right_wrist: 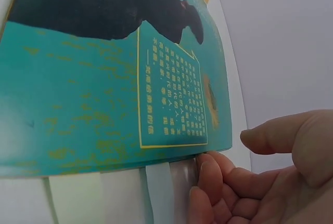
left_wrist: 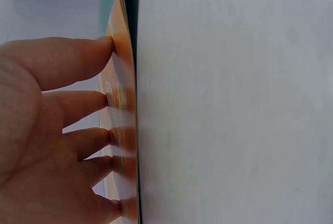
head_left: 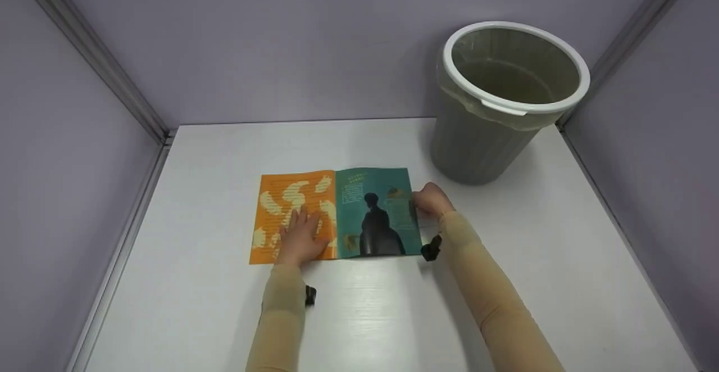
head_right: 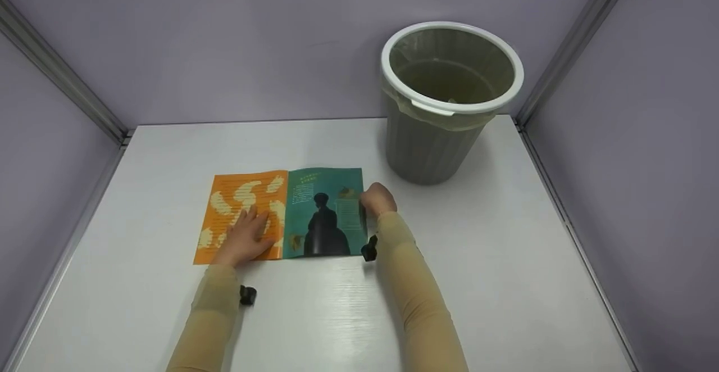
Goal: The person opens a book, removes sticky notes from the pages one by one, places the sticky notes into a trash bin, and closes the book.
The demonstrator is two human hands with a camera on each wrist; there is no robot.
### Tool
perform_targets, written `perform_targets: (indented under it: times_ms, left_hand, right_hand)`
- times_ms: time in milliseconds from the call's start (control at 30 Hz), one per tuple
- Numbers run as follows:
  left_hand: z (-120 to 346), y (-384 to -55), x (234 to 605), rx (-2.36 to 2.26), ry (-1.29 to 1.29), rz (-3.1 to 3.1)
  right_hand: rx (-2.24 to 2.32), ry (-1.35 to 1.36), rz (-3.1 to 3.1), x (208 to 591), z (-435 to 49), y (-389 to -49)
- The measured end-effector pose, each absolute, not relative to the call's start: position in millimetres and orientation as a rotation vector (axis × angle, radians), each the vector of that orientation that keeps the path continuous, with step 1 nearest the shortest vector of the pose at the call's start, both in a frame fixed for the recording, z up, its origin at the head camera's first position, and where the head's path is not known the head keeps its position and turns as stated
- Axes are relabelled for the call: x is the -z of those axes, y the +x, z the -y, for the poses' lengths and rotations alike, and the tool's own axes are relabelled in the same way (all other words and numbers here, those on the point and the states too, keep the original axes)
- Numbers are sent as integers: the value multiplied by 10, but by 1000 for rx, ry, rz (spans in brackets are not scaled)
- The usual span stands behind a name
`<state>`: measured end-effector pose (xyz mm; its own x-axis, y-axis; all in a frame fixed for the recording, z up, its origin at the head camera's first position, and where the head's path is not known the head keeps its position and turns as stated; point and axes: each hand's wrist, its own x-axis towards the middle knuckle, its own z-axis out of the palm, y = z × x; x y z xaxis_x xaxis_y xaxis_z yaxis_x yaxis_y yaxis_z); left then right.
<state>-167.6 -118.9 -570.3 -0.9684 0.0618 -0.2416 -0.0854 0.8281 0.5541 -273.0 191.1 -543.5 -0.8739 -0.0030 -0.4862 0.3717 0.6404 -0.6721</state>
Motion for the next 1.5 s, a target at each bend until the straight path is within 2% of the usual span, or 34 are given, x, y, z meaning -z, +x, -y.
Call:
perform_targets:
  times_ms: [800, 1133, 1500]
  left_hand:
    - [1190, -1679, 5697, -871, 39, -2776]
    - [1117, -1679, 5670, -863, 37, -2774]
    - [841, -1635, 5669, -888, 84, -2765]
  right_hand:
    - [1487, 261, -2222, 5376, -1774, -2623]
    - [1580, 148, -2319, 5303, -1963, -2576]
    - [1700, -51, -2298, 5009, -2082, -2505]
